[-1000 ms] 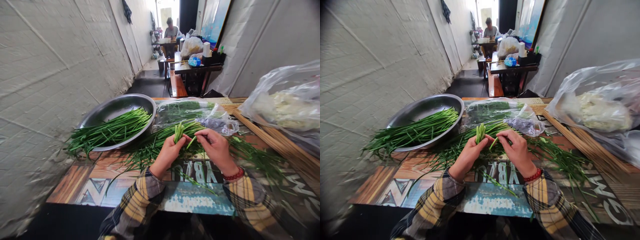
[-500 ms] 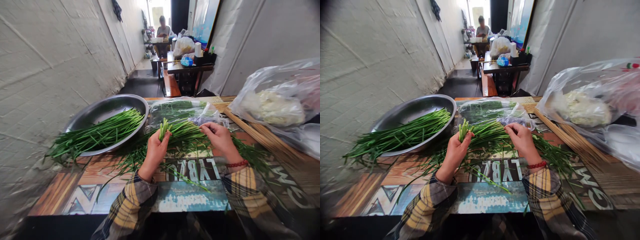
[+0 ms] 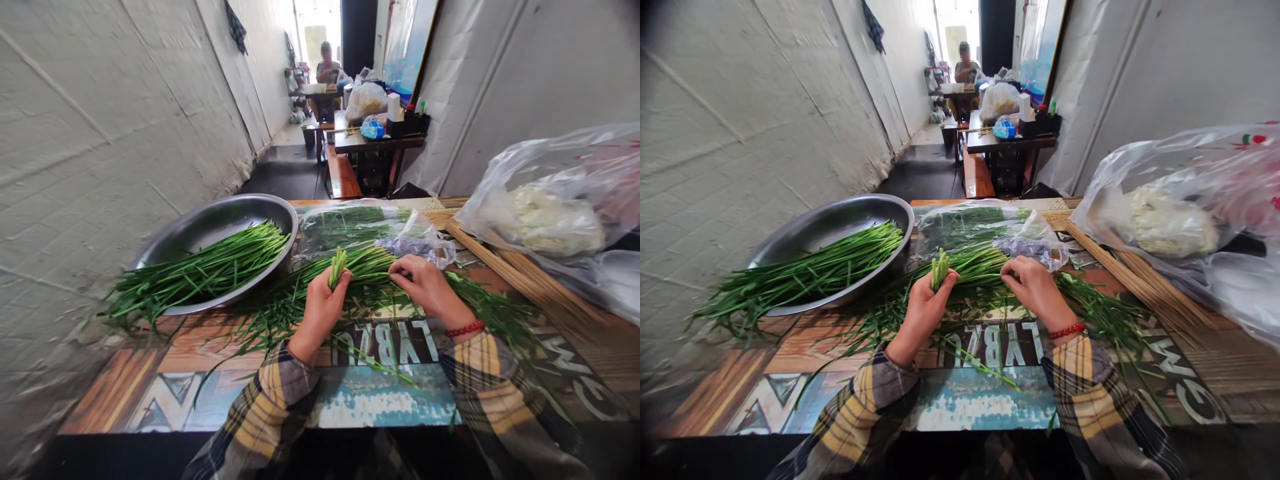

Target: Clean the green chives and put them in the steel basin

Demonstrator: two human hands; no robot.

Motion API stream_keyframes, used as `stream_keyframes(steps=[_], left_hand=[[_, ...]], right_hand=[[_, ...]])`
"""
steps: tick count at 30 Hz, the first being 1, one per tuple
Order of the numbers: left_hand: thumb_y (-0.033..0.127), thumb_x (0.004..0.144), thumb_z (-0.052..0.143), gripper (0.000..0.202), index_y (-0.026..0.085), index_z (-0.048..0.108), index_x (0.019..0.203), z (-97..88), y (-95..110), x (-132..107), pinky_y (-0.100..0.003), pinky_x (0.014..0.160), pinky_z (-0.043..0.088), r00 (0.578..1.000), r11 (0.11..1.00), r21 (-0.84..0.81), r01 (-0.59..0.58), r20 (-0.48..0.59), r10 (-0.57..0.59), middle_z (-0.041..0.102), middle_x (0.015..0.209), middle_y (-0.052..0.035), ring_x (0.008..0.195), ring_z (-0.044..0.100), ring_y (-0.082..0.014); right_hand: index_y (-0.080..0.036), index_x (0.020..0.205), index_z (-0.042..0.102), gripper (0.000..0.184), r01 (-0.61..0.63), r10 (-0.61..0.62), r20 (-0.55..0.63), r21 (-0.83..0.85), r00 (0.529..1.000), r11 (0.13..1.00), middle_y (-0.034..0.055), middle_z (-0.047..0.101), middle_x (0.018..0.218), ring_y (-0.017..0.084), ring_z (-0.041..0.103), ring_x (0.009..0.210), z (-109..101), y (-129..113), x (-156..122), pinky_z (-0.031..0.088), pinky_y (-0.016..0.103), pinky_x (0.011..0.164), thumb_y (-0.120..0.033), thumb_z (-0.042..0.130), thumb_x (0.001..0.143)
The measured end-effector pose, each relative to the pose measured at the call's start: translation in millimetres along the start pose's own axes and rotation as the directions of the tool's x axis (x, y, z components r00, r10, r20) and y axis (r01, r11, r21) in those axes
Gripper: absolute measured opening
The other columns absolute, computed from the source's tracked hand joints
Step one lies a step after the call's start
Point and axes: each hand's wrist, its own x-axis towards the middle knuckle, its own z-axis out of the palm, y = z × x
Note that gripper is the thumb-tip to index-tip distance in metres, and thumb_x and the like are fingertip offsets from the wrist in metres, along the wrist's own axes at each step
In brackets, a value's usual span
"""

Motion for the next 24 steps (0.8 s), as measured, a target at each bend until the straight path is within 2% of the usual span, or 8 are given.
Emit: stream_keyframes(steps=[4,7,10,13,16,18,21,24], left_hand=[[0.04,0.086,0.055,0.028,0.014,0.066,0.085,-3.0,1.8,0.4,-0.023,0.061,0.042,0.992,0.961,-0.255,0.111,-0.03,-0.123,0.057,0.064,0.0005,0.059,0.051,-0.0114],[0.041,0.085,0.057,0.028,0.014,0.066,0.086,-5.6,6.4,0.5,-0.027,0.073,0.049,0.995,0.921,-0.382,0.074,-0.03,-0.092,0.065,0.081,-0.0048,0.074,0.06,-0.0147],[0.039,0.087,0.055,0.027,0.015,0.067,0.087,-5.1,9.8,-0.2,-0.031,0.085,0.049,1.0,0.922,-0.386,0.012,0.015,-0.007,0.068,0.095,-0.0079,0.089,0.062,-0.019],[0.035,0.088,0.055,0.024,0.016,0.068,0.085,-1.1,9.3,-2.0,-0.031,0.089,0.045,0.995,0.968,-0.247,-0.035,0.08,0.057,0.068,0.096,-0.0082,0.093,0.061,-0.0205],[0.037,0.086,0.056,0.025,0.016,0.066,0.077,3.7,6.2,-4.1,-0.027,0.074,0.044,0.973,0.992,-0.128,-0.01,0.228,0.039,0.064,0.076,-0.0042,0.074,0.057,-0.0174],[0.039,0.086,0.055,0.032,0.016,0.06,0.065,5.6,4.4,-5.0,-0.024,0.061,0.038,0.949,0.995,-0.099,0.025,0.315,0.007,0.054,0.061,-0.0001,0.06,0.047,-0.0134],[0.041,0.086,0.054,0.038,0.017,0.05,0.058,6.1,3.3,-5.2,-0.023,0.054,0.031,0.93,0.991,-0.111,0.069,0.368,-0.024,0.043,0.053,0.0033,0.053,0.036,-0.0102],[0.043,0.087,0.052,0.036,0.017,0.051,0.062,5.4,3.6,-5.1,-0.023,0.051,0.029,0.917,0.981,-0.153,0.116,0.396,-0.047,0.041,0.052,0.0043,0.051,0.034,-0.0092]], right_hand=[[-0.023,0.086,0.067,0.018,0.02,-0.018,-0.01,0.22,1.0,0.975,0.0031,0.068,0.084,0.019,0.062,0.079,-3.4,-18.2,0.1,0.047,0.032,0.072,-0.031,0.052,0.089],[-0.023,0.083,0.066,0.021,0.067,-0.065,-0.016,0.228,0.998,0.971,0.0035,0.068,0.084,0.019,0.062,0.08,-3.5,-28.2,-1.0,0.046,0.033,0.075,-0.033,0.05,0.091],[-0.022,0.081,0.065,0.021,0.121,-0.121,-0.012,0.156,0.993,0.98,0.0041,0.067,0.082,0.019,0.06,0.08,-1.1,-34.4,-1.8,0.044,0.033,0.074,-0.031,0.05,0.092],[-0.022,0.079,0.065,0.02,0.177,-0.177,-0.001,0.058,0.984,0.983,0.0045,0.066,0.079,0.02,0.059,0.078,2.8,-38.7,-2.7,0.042,0.035,0.075,-0.03,0.051,0.092],[-0.022,0.08,0.065,0.019,0.21,-0.21,-0.009,0.02,0.978,0.977,0.0049,0.066,0.079,0.02,0.058,0.079,6.1,-41.5,-3.9,0.041,0.035,0.075,-0.031,0.053,0.092],[-0.021,0.078,0.064,0.02,0.203,-0.203,-0.032,0.013,0.979,0.979,0.0047,0.066,0.078,0.02,0.058,0.078,7.0,-42.8,-4.2,0.04,0.035,0.075,-0.032,0.054,0.091],[-0.022,0.073,0.061,0.023,0.153,-0.146,-0.086,0.079,0.985,0.985,0.0031,0.064,0.073,0.019,0.058,0.074,7.6,-45.9,-3.7,0.041,0.034,0.073,-0.033,0.054,0.091],[-0.022,0.072,0.059,0.024,0.079,-0.048,-0.147,0.208,0.988,0.975,0.0017,0.063,0.071,0.018,0.057,0.071,9.4,-49.2,-2.5,0.043,0.031,0.069,-0.035,0.052,0.092]])
